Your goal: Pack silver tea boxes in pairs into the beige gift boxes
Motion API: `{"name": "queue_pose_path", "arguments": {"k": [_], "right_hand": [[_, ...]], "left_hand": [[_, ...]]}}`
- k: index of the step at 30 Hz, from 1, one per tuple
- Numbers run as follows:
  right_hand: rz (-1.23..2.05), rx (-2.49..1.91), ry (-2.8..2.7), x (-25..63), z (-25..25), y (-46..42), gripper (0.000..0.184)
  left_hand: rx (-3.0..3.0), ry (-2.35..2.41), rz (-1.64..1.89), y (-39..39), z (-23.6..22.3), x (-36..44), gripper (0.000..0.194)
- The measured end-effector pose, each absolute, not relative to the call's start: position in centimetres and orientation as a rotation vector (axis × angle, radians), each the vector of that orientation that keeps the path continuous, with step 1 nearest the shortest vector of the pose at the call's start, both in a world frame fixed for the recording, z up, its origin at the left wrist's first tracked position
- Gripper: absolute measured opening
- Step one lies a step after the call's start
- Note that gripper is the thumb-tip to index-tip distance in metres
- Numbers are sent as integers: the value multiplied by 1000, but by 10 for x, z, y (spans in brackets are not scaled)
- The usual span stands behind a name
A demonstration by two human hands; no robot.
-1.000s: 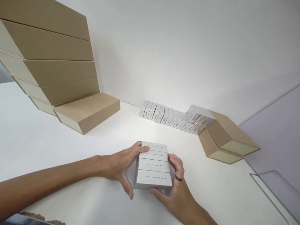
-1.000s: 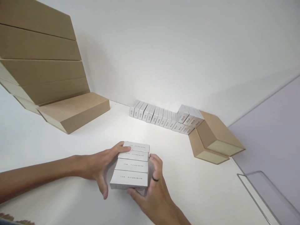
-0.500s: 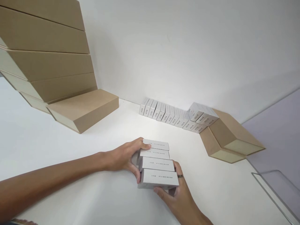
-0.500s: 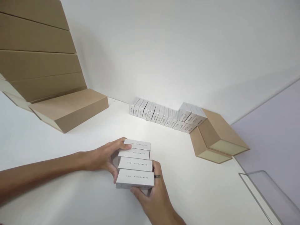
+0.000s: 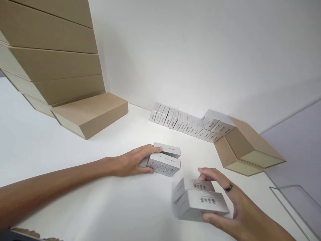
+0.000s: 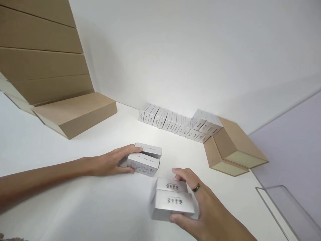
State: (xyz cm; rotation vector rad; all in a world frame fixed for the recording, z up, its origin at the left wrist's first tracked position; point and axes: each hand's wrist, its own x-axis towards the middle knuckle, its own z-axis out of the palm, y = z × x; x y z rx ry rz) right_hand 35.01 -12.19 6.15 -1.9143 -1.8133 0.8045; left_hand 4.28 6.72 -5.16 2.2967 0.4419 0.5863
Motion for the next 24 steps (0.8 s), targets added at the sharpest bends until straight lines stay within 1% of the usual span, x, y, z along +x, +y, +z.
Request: {"name": "queue_pose_path", "arguments": {"k": [2, 3, 7, 10, 13, 16, 18, 21, 24], "right_hand": [[758, -1938, -1826, 345, 62, -116, 83], [747, -1931, -1837, 339, 62, -112, 83], [768, -1859, -1943, 314, 69, -97, 71], [805, -1807, -1937, 308, 67, -94, 68], [782, -1666, -1765, 316, 44, -97, 61], [710, -1515, -1552, 329, 9, -106, 49], [673, -1526, -1394, 336, -9, -115, 44], [677, -1609, -1227, 339, -18, -127, 38], [697, -1686, -1230, 340, -15, -133, 38]], "left_hand": [[2301, 444, 585, 66, -50, 43, 75], [2311, 453, 584, 66, -50, 43, 76], [2349, 486, 587, 65, -52, 42, 77], [2307, 494, 638, 65, -55, 41, 86], [2232, 503, 620, 64, -53, 40, 94], [2197, 574, 555, 64, -51, 40, 96], [2194, 600, 534, 64, -50, 40, 96], [2187, 610, 532, 65, -53, 41, 95], [2177, 611, 561, 67, -57, 41, 95]]}}
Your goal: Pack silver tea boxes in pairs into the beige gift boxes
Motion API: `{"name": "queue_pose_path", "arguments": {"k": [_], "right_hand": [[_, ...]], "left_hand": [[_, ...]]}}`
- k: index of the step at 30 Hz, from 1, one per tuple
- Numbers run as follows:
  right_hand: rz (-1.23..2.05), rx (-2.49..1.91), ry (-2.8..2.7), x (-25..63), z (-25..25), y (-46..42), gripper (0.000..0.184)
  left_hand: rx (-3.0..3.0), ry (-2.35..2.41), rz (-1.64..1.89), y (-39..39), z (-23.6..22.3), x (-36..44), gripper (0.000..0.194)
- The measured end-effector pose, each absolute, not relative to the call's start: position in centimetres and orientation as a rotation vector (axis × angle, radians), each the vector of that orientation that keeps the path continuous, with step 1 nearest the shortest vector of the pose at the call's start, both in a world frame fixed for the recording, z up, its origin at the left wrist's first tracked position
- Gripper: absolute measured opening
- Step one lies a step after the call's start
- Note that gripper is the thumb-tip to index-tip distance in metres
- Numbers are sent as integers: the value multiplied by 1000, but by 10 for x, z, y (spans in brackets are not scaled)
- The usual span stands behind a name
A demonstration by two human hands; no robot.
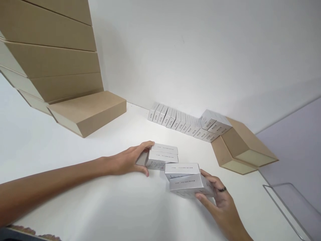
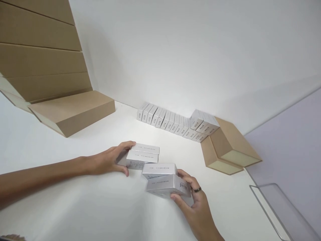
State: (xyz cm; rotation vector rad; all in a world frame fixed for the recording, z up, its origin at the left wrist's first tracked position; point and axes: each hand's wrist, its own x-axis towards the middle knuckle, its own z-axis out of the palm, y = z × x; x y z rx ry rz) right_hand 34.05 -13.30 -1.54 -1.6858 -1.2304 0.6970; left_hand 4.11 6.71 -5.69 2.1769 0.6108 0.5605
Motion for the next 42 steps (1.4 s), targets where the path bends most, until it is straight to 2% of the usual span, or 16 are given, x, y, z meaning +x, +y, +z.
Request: {"name": "queue_pose_path", "arguments": {"k": [10, 19, 28, 32, 36, 38, 40, 42], "right_hand": [[790, -1676, -1313, 351, -33, -127, 57], [930, -1622, -1161, 340, -21, -122, 48], [926, -1631, -1101, 346, -9, -128, 47], [943, -1637, -1078, 342, -8, -127, 51], [981, -1601, -1119, 332, -19, -116, 49], [1017, -1576, -1165, 326, -25, -109, 52], [1044, -1565, -1198, 321, -26, -106, 57], [1031, -1596, -1236, 323, -23, -106, 60]], "left_hand": [[2174, 631, 567, 69, -61, 40, 96], [2139, 652, 545, 70, -61, 43, 103], [2124, 653, 539, 68, -55, 44, 98], [2101, 588, 546, 67, -54, 46, 106], [2066, 494, 637, 53, -51, 59, 126], [2054, 498, 636, 46, -48, 66, 115], [2046, 514, 623, 41, -46, 70, 96], [2052, 515, 630, 42, -44, 68, 87]]}}
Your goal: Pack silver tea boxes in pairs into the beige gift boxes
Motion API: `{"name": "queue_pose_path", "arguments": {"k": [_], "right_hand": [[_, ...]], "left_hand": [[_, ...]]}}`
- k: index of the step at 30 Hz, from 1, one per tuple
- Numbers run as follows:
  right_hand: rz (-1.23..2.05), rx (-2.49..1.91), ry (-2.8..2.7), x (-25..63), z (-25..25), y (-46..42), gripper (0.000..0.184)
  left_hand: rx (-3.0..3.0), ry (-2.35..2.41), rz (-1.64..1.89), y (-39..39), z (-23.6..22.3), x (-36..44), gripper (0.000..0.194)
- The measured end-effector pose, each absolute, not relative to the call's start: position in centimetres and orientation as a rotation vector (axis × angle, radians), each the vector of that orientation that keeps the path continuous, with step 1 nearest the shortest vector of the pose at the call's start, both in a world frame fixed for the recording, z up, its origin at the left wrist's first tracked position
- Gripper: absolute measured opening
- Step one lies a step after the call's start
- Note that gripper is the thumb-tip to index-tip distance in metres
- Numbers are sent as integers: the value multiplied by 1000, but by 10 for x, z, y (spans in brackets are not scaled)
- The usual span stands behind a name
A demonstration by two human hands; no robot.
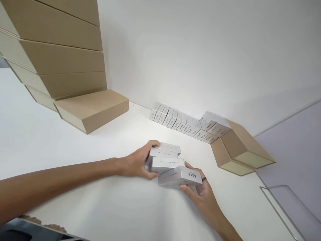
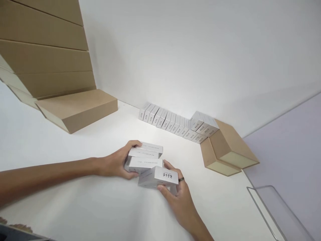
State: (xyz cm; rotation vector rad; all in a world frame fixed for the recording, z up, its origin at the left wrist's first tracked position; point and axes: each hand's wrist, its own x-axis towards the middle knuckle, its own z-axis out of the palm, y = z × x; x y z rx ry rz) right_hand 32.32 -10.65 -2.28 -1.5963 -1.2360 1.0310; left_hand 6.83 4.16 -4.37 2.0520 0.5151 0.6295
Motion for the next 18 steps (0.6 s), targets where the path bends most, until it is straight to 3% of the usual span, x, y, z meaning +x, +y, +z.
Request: {"name": "queue_pose_path", "arguments": {"k": [5, 12, 15, 18], "right_hand": [[1077, -1743, -1334, 351, 0, -113, 46], [1298, -1565, -1349, 359, 14, -113, 47], [1160, -1397, -1306, 343, -4, -113, 52], [1009, -1347, -1277, 325, -27, -111, 39]], "left_hand": [[2048, 548, 577, 50, -43, 57, 88], [2085, 556, 502, 50, -44, 55, 88], [2111, 516, 535, 50, -47, 55, 88], [2146, 466, 593, 52, -50, 55, 93]]}}
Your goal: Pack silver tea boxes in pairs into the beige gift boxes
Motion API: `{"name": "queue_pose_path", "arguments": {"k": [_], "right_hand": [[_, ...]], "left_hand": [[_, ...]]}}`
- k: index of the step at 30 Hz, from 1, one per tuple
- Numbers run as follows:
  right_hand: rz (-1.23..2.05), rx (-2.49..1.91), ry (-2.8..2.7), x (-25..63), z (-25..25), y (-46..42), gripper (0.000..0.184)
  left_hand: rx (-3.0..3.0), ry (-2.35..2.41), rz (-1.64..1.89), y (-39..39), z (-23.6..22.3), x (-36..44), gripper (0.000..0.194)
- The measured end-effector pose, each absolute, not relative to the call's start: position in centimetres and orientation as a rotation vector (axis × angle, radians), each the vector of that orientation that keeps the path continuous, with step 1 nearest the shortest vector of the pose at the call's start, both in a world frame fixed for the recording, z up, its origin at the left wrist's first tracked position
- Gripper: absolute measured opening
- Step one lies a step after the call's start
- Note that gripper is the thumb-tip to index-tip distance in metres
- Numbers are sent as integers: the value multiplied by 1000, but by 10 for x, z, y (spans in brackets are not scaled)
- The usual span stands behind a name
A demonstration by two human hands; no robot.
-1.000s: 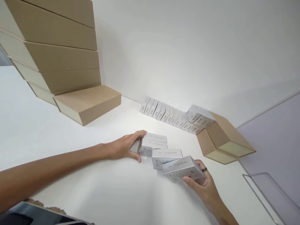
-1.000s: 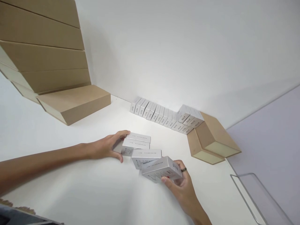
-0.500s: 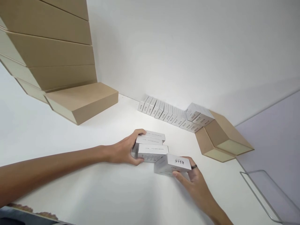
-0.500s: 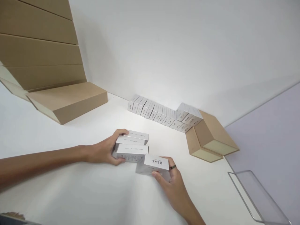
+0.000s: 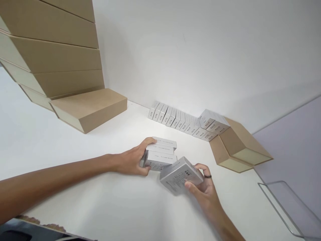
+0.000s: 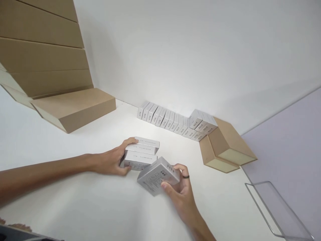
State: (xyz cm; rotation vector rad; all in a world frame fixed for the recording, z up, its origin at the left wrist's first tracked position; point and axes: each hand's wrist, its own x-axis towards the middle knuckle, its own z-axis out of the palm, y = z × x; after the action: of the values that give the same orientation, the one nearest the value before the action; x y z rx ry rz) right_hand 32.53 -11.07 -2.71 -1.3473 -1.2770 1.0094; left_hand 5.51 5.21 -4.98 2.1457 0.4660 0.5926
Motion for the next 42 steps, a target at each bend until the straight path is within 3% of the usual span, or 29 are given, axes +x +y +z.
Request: {"name": "queue_pose_path", "arguments": {"k": [2, 6, 14, 16, 19, 24, 28, 31, 35, 38, 42], "right_hand": [[929, -1374, -1294, 317, -36, -109, 37], [770, -1514, -1380, 317, -28, -105, 52], [884, -1730, -1441, 331, -9, -106, 35], [892, -1716, -1448, 328, -11, -105, 44], [821, -1629, -1546, 320, -10, -101, 71], [541, -1482, -2004, 318, 9, -102, 47], [614, -1481, -1646, 331, 8, -104, 34], [816, -1444, -1387, 338, -6, -104, 37], [665, -1638, -1598, 343, -18, -107, 37], [653, -1704, -1680, 344, -16, -105, 54], [896, -1712, -1613, 329, -15, -85, 109]], "left_hand": [[2210, 416, 640, 54, -51, 55, 105], [2248, 417, 637, 56, -54, 55, 134], [2239, 411, 657, 52, -56, 61, 140], [2215, 416, 707, 48, -60, 65, 146], [2172, 433, 811, 43, -64, 71, 155], [2222, 354, 896, 40, -64, 74, 154], [2191, 364, 859, 42, -64, 72, 154], [2169, 383, 822, 42, -66, 71, 154], [2158, 389, 809, 41, -66, 70, 153], [2149, 405, 779, 39, -64, 69, 152], [2111, 438, 794, 36, -60, 76, 148]]}}
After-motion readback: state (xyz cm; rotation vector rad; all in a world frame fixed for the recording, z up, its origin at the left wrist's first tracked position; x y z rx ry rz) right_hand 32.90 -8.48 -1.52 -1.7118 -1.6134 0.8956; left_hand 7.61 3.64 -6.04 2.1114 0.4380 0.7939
